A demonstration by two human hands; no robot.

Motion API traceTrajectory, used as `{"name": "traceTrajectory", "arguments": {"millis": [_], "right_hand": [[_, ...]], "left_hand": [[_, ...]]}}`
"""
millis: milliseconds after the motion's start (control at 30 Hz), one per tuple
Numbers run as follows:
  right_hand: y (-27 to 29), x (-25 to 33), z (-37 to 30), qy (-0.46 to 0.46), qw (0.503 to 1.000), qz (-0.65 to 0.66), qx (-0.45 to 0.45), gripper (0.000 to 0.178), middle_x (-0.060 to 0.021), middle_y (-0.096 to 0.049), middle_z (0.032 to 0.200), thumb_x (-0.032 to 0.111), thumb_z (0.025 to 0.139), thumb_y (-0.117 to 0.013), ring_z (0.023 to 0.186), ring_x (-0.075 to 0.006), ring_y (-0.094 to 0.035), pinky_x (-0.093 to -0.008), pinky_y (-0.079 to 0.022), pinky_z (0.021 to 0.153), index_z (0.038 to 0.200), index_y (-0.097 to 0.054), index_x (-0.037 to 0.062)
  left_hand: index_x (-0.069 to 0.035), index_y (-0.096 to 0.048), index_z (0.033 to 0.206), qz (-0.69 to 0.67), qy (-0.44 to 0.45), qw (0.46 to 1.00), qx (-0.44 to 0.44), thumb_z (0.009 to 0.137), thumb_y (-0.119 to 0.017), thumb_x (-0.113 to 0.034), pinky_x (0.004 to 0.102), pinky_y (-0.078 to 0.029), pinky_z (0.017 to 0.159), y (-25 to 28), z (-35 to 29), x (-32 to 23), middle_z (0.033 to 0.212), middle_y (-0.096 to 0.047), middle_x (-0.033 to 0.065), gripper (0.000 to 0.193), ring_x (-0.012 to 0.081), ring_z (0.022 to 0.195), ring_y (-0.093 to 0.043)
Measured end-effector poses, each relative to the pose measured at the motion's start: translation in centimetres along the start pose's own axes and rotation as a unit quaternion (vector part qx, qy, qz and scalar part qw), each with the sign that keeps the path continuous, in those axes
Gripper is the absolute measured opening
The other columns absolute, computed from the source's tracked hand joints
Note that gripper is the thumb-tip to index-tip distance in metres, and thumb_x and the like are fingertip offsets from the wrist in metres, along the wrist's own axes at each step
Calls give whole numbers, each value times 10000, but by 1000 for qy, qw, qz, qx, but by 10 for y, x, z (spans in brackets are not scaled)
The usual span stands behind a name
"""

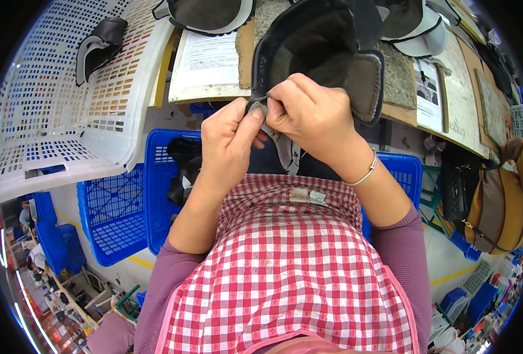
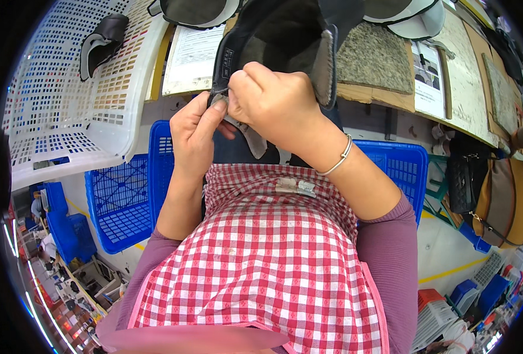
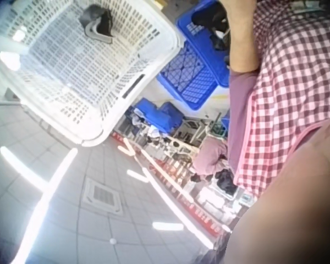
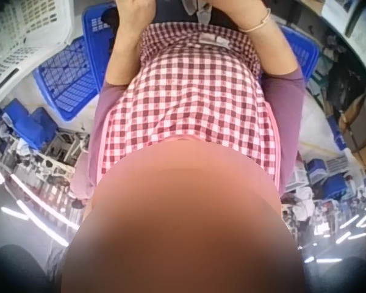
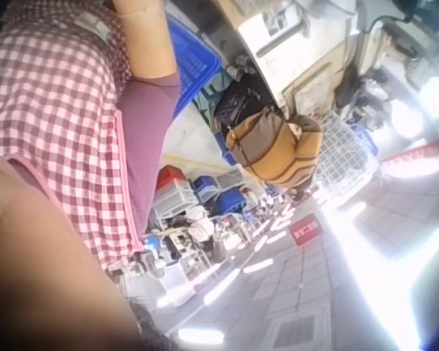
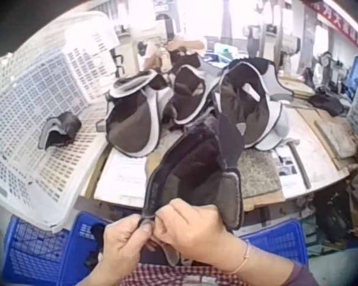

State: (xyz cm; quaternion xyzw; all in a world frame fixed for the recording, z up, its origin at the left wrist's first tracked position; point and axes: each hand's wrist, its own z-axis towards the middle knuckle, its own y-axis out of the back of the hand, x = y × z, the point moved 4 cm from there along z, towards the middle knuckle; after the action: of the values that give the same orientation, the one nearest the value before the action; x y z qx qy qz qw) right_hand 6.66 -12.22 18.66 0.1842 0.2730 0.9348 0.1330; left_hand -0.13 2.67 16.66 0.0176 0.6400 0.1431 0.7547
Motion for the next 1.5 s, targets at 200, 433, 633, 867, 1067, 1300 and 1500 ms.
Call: {"name": "traceTrajectory", "arguments": {"millis": [200,433,633,867,1067,1300,1500], "right_hand": [[5,-7,2,76,997,6,-24,159,-24,-574,731,65,754,-754,562,-166,-632,-288,-507,484,835,-619,93],[6,-10,-1,74,994,17,78,171,-40,-687,887,41,809,-762,641,-199,-690,-298,-549,540,962,-686,63],[13,-17,-5,69,997,20,41,187,-52,-693,900,72,815,-760,666,-213,-704,-308,-565,560,989,-692,73],[44,-45,-39,-174,961,53,209,555,-150,-694,1147,62,840,-768,916,-345,-727,-417,-601,789,1338,-524,72],[54,-42,-60,-183,970,95,132,496,-162,-708,1161,58,851,-764,940,-330,-731,-403,-604,791,1302,-559,72],[23,-41,-71,-114,988,72,75,334,-102,-700,1012,15,869,-702,882,-313,-718,-378,-594,730,1186,-605,54],[15,-28,-67,2,997,67,47,210,-74,-743,1033,18,818,-728,871,-252,-736,-336,-608,711,1020,-684,53]], "left_hand": [[52,-708,1001,-120,42,992,-15,1047,-547,-119,242,-563,591,-7,3,6,802,-698,59,240,113,646,-676],[52,-696,1039,-77,28,993,89,1116,-530,-261,272,-589,654,7,16,-4,855,-697,78,362,144,749,-713],[-56,-572,1413,279,-310,906,72,746,-704,132,375,-603,896,5,24,-41,1261,-641,140,705,332,1181,-650],[-19,-727,916,286,-395,870,64,588,-694,144,358,-489,694,0,41,-46,869,-593,80,368,279,846,-588],[-18,-736,912,332,-411,843,100,578,-714,132,364,-494,694,-28,24,-30,852,-580,80,368,266,854,-589],[-15,-758,975,336,-392,853,69,569,-711,140,375,-488,702,-24,10,-30,842,-554,89,438,271,842,-571],[-20,-783,1029,369,-379,847,43,536,-732,94,364,-458,682,-3,-2,-7,827,-512,65,509,258,814,-534]]}}
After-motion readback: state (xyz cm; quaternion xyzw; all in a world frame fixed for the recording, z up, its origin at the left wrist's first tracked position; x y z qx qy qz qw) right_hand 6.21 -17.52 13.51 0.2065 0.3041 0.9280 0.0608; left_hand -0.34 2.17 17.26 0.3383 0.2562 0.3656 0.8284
